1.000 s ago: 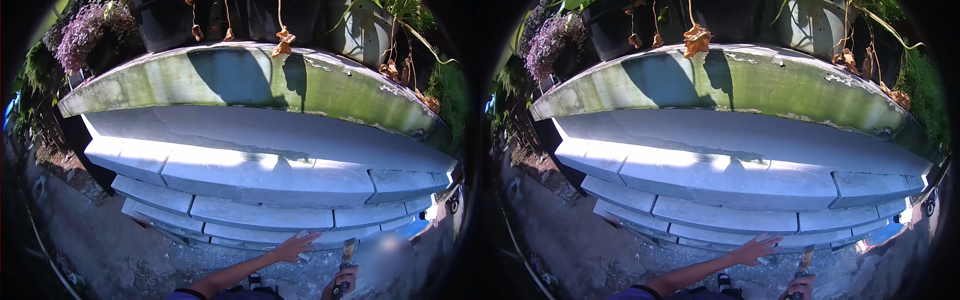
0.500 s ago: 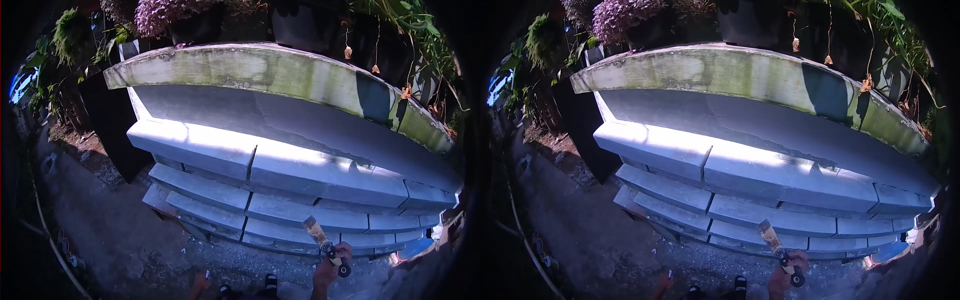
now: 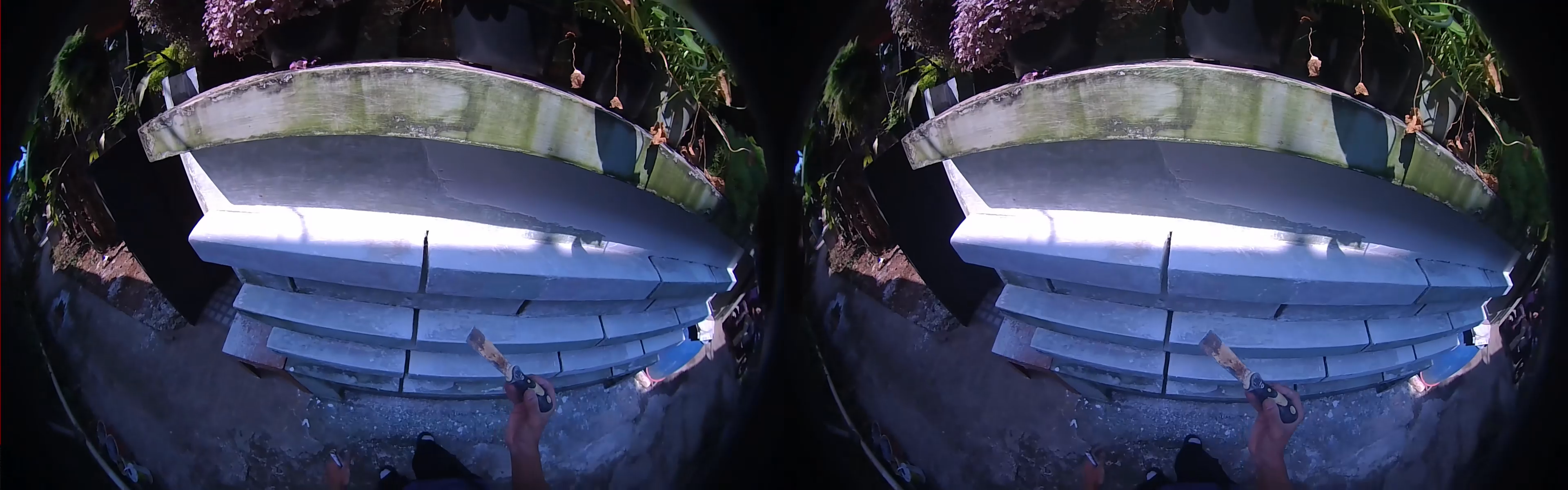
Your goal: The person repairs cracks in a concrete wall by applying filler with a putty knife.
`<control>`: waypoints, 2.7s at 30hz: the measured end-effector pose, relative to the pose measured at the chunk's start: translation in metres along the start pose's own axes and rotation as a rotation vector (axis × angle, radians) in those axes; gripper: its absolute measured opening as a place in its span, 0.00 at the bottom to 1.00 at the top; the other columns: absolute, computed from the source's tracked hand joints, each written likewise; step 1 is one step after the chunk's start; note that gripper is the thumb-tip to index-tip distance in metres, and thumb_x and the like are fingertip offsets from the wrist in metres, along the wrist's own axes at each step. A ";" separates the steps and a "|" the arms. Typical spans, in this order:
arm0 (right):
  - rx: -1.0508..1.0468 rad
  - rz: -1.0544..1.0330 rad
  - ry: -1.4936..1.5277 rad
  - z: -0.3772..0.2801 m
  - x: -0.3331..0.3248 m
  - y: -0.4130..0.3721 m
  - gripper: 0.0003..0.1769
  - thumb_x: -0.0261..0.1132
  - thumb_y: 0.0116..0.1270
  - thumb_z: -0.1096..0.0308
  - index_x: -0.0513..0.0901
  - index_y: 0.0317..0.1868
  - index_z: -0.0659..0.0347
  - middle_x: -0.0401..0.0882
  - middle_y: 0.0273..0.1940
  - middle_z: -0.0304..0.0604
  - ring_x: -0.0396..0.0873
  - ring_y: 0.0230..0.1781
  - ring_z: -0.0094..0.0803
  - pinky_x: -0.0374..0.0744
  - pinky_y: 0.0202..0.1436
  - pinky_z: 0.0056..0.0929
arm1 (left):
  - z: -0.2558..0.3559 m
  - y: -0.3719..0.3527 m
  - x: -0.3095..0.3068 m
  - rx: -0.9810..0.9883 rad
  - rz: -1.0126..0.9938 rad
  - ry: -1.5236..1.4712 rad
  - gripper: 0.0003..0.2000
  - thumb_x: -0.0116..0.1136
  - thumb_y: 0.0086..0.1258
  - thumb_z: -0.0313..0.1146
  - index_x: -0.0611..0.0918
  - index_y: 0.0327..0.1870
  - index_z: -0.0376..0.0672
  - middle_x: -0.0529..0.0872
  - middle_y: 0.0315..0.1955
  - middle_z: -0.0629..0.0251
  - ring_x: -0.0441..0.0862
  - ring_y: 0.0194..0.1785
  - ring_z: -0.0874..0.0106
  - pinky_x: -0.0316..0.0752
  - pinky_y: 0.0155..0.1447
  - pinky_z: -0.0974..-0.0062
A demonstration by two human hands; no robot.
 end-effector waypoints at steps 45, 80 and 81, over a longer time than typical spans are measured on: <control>-0.401 0.575 -0.915 -0.080 0.108 0.137 0.21 0.59 0.74 0.72 0.77 0.65 0.70 0.73 0.53 0.49 0.81 0.32 0.27 0.80 0.32 0.26 | 0.532 0.140 -0.061 1.392 -0.583 -0.044 0.19 0.53 0.73 0.46 0.84 0.50 0.40 0.87 0.45 0.46 0.84 0.52 0.48 0.77 0.56 0.56; -0.318 0.817 -1.207 -0.100 0.129 0.195 0.26 0.59 0.69 0.67 0.76 0.61 0.79 0.83 0.35 0.69 0.86 0.39 0.58 0.79 0.50 0.43 | 0.605 0.088 -0.082 1.602 -0.588 -0.130 0.11 0.59 0.66 0.35 0.87 0.42 0.39 0.89 0.38 0.53 0.87 0.37 0.59 0.81 0.44 0.64; -0.319 0.797 -1.214 -0.101 0.132 0.192 0.26 0.59 0.69 0.67 0.77 0.61 0.79 0.83 0.35 0.68 0.86 0.40 0.58 0.79 0.50 0.43 | 0.606 0.087 -0.080 1.597 -0.588 -0.128 0.11 0.59 0.66 0.34 0.87 0.42 0.39 0.89 0.38 0.53 0.87 0.37 0.59 0.81 0.44 0.64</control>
Point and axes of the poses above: each hand's wrist, its own y-axis towards the middle knuckle, its own x-axis out of the palm, z = x × y, the point moved 8 cm from there along y, towards the middle knuckle
